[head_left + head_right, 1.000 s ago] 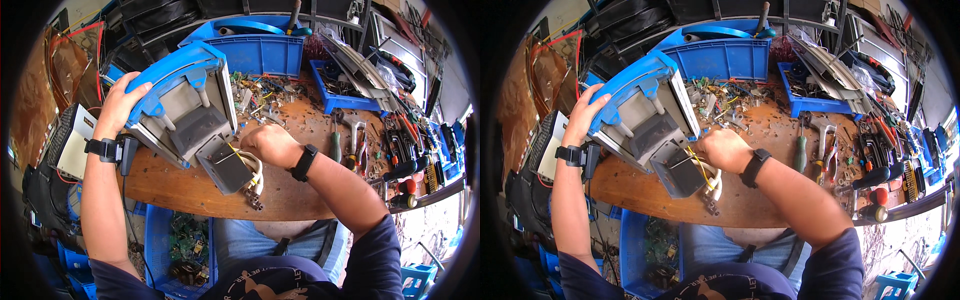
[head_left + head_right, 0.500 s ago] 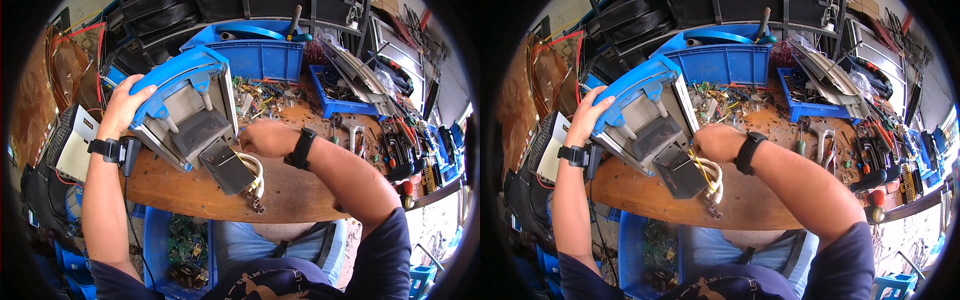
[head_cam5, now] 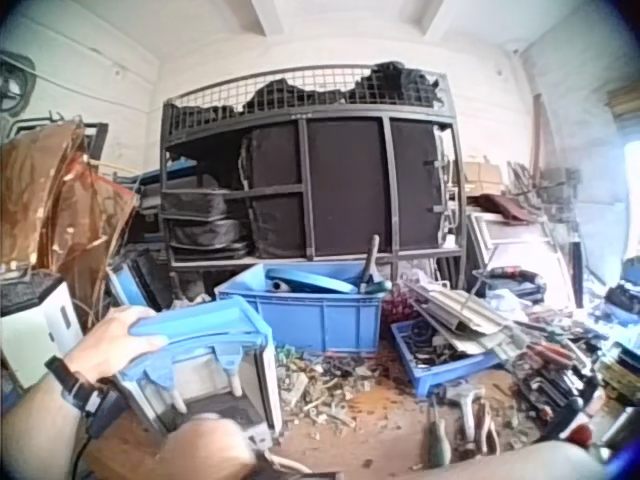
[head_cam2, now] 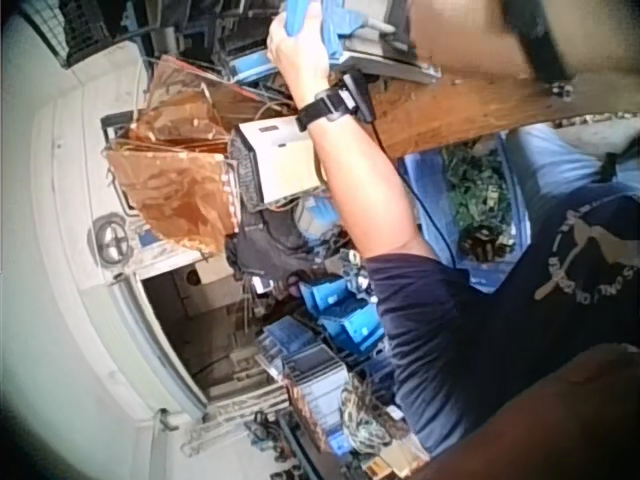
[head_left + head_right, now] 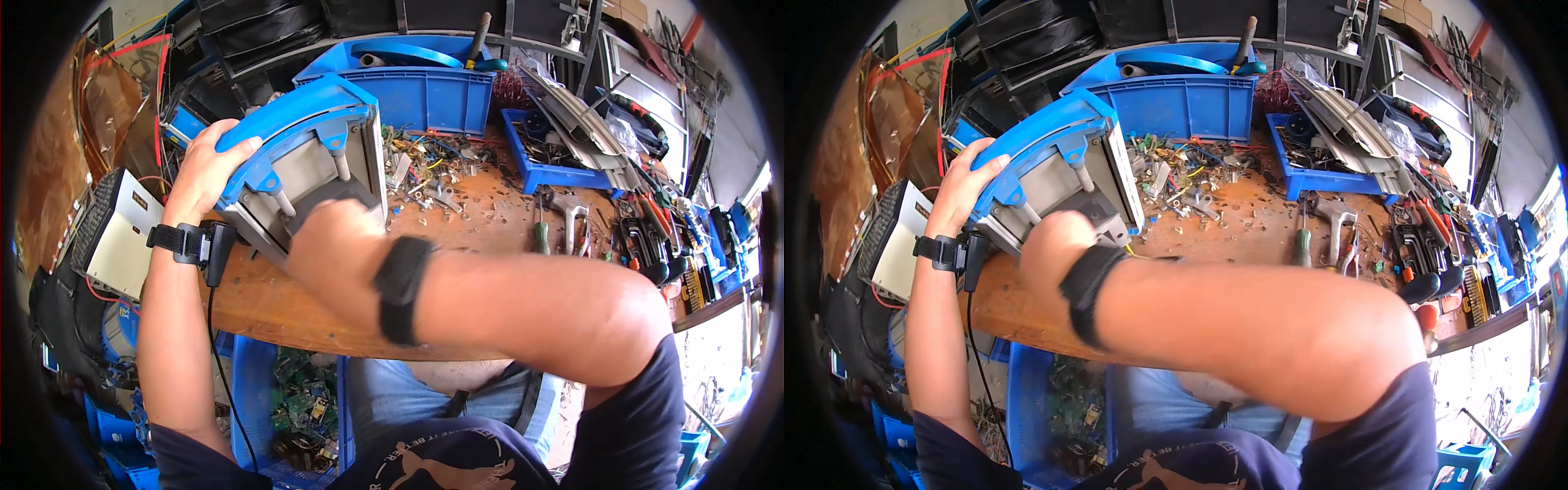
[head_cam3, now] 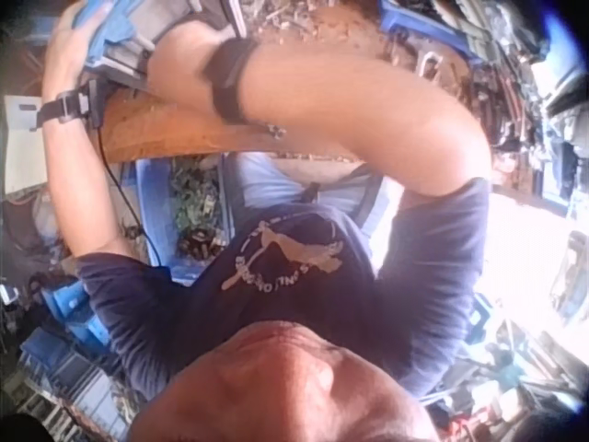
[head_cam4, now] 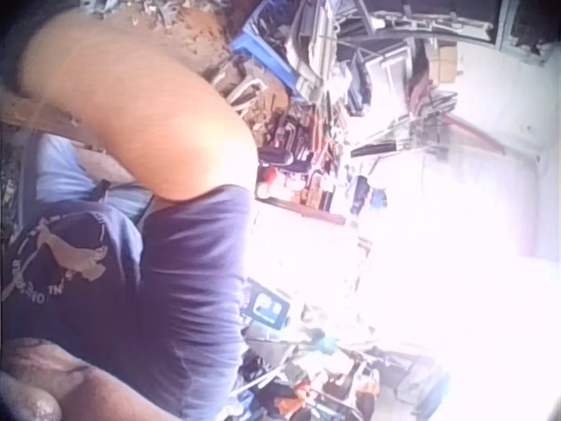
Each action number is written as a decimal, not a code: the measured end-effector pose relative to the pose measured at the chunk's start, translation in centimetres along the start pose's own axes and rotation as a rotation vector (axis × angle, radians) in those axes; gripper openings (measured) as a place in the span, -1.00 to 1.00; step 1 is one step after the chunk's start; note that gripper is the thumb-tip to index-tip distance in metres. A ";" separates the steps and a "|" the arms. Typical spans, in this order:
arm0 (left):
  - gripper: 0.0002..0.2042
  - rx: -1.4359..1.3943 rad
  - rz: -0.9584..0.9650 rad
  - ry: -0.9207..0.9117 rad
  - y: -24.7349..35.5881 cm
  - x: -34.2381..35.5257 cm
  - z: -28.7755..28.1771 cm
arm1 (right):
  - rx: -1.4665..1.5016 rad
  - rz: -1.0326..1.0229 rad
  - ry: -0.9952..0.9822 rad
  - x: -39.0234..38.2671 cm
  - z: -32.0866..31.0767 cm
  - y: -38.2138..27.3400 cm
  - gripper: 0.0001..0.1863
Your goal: The person uses a small metal tool to scrape and clean the interior of a blue and grey plastic housing unit. They repeatedly insert the tool into a slot and scrape along the edges, occasionally adjusting the angle of the housing to access different areas.
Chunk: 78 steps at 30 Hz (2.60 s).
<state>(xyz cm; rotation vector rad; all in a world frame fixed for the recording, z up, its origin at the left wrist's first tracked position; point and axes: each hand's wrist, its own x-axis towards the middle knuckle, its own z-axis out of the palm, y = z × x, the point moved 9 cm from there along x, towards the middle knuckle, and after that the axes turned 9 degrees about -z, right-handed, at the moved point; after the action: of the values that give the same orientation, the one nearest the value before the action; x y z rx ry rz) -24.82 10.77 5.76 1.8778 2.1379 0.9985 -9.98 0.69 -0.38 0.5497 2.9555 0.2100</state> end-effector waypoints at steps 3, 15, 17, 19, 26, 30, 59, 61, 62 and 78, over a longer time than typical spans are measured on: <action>-0.33 -0.006 0.007 0.011 0.1 0.4 0.3 | 0.104 0.016 -0.219 1.9 0.8 -1.1 -0.56; -0.36 -0.003 0.089 0.049 0.1 -0.4 0.0 | 0.059 -0.171 -0.108 1.5 0.4 0.2 -0.76; -0.36 -0.005 0.097 0.037 0.1 -0.4 0.1 | 0.087 -0.151 -0.044 1.8 0.1 0.9 -0.82; -0.36 -0.012 0.092 0.033 -0.1 -0.3 -0.1 | 0.068 -0.156 -0.008 0.8 -0.1 1.3 -0.84; -0.39 -0.020 0.087 0.027 0.3 -0.1 0.0 | 0.153 -0.095 -0.222 1.7 0.1 -0.4 -0.75; -0.39 -0.052 0.103 -0.011 0.2 0.2 0.5 | 0.179 -0.006 -0.157 -0.3 0.6 1.9 -0.84; -0.47 -0.062 0.017 -0.040 -0.9 1.0 0.3 | 0.377 0.178 0.471 -6.9 10.0 9.2 -0.88; -0.40 -0.084 0.012 -0.033 -0.8 0.9 0.4 | 0.392 0.173 0.477 -7.1 9.9 9.3 -0.87; -0.37 -0.091 0.006 -0.029 -0.9 0.9 0.3 | 0.399 0.172 0.478 -7.1 9.9 9.3 -0.88; -0.43 -0.052 0.047 -0.039 -0.9 1.2 0.3 | 0.410 0.143 0.550 -6.7 10.0 9.7 -0.87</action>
<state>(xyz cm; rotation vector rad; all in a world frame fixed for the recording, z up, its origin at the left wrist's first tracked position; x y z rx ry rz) -25.66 11.99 5.41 1.9149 2.0355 1.0079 1.09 8.34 -7.96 0.8769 3.5169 -0.2919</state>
